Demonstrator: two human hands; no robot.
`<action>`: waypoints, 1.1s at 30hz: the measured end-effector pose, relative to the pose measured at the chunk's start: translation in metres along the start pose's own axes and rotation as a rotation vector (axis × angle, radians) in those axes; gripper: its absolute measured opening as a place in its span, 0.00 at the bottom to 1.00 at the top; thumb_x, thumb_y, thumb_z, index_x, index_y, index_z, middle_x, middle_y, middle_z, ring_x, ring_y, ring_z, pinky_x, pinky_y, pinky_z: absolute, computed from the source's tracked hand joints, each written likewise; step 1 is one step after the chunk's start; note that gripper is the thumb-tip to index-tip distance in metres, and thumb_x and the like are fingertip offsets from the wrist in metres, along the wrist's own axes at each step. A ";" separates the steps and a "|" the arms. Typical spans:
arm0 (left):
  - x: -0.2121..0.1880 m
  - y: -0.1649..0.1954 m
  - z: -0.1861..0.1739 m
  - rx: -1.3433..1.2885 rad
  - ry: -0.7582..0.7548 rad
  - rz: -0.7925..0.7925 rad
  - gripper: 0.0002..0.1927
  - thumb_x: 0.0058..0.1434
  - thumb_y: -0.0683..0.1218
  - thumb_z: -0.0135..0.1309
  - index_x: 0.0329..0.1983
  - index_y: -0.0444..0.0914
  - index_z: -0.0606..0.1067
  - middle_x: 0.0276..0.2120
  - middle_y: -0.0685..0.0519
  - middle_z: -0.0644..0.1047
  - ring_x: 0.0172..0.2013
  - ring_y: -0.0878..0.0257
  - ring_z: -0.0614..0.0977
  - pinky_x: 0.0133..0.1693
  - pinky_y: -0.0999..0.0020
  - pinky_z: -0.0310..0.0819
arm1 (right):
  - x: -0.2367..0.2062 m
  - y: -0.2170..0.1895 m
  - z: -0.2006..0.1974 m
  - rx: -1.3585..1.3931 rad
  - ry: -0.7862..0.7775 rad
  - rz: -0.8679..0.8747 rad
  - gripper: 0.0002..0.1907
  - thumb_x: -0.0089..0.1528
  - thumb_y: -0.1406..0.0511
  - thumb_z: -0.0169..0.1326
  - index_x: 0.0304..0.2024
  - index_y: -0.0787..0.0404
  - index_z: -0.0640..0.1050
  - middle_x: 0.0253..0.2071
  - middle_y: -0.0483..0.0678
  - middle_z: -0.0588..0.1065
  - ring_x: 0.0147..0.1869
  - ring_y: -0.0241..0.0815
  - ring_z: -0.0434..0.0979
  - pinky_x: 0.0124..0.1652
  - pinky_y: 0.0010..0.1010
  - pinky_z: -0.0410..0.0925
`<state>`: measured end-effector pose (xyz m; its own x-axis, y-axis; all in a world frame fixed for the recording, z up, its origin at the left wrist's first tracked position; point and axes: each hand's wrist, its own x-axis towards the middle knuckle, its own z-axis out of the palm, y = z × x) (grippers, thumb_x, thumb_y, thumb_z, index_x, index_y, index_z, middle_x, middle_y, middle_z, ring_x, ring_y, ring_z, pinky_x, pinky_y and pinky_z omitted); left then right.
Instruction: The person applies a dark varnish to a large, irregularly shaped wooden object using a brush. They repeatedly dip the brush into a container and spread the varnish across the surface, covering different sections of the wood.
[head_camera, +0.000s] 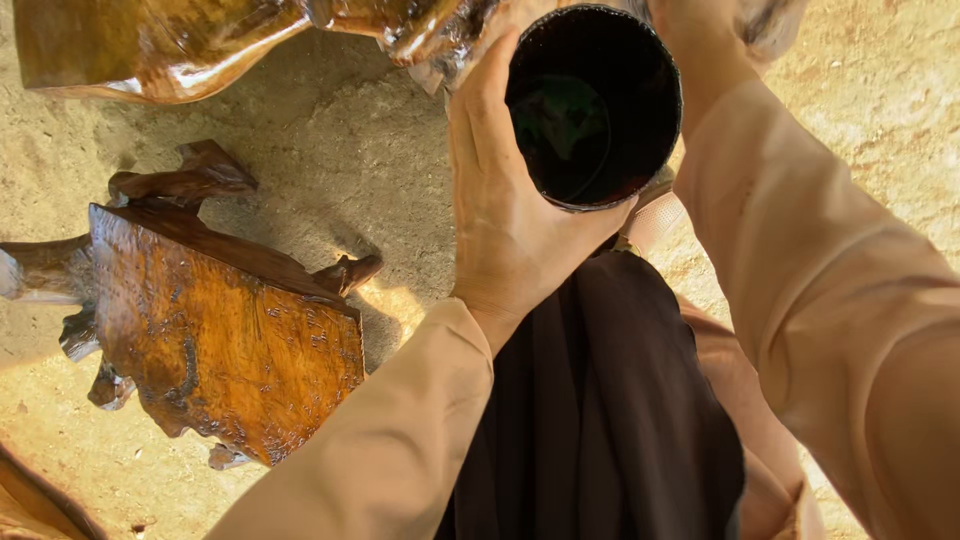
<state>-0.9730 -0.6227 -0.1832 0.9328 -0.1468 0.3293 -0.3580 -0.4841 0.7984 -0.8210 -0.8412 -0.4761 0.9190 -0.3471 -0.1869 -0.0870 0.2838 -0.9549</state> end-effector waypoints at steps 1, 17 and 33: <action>-0.003 -0.002 -0.001 0.015 0.003 0.002 0.56 0.55 0.49 0.80 0.74 0.40 0.50 0.68 0.47 0.60 0.71 0.52 0.64 0.71 0.61 0.62 | -0.008 0.003 0.003 -0.030 -0.006 -0.042 0.05 0.63 0.68 0.64 0.36 0.63 0.80 0.33 0.46 0.80 0.37 0.37 0.82 0.39 0.27 0.77; -0.025 -0.018 0.057 0.060 0.162 -0.049 0.56 0.55 0.48 0.79 0.74 0.37 0.51 0.64 0.43 0.64 0.67 0.50 0.71 0.68 0.58 0.70 | -0.022 -0.063 0.009 0.270 -0.182 -0.080 0.03 0.65 0.69 0.59 0.37 0.62 0.77 0.34 0.48 0.78 0.37 0.39 0.80 0.41 0.32 0.77; -0.015 -0.201 0.090 0.210 0.109 0.319 0.56 0.54 0.49 0.82 0.72 0.33 0.54 0.65 0.43 0.65 0.67 0.51 0.72 0.70 0.59 0.67 | -0.025 -0.040 -0.001 -0.164 -0.027 -1.006 0.06 0.74 0.68 0.54 0.46 0.61 0.69 0.41 0.43 0.73 0.43 0.33 0.76 0.45 0.26 0.74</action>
<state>-0.9107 -0.6007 -0.3943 0.7621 -0.2316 0.6046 -0.6023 -0.5963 0.5307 -0.8405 -0.8450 -0.4335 0.6030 -0.3363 0.7234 0.6808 -0.2557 -0.6864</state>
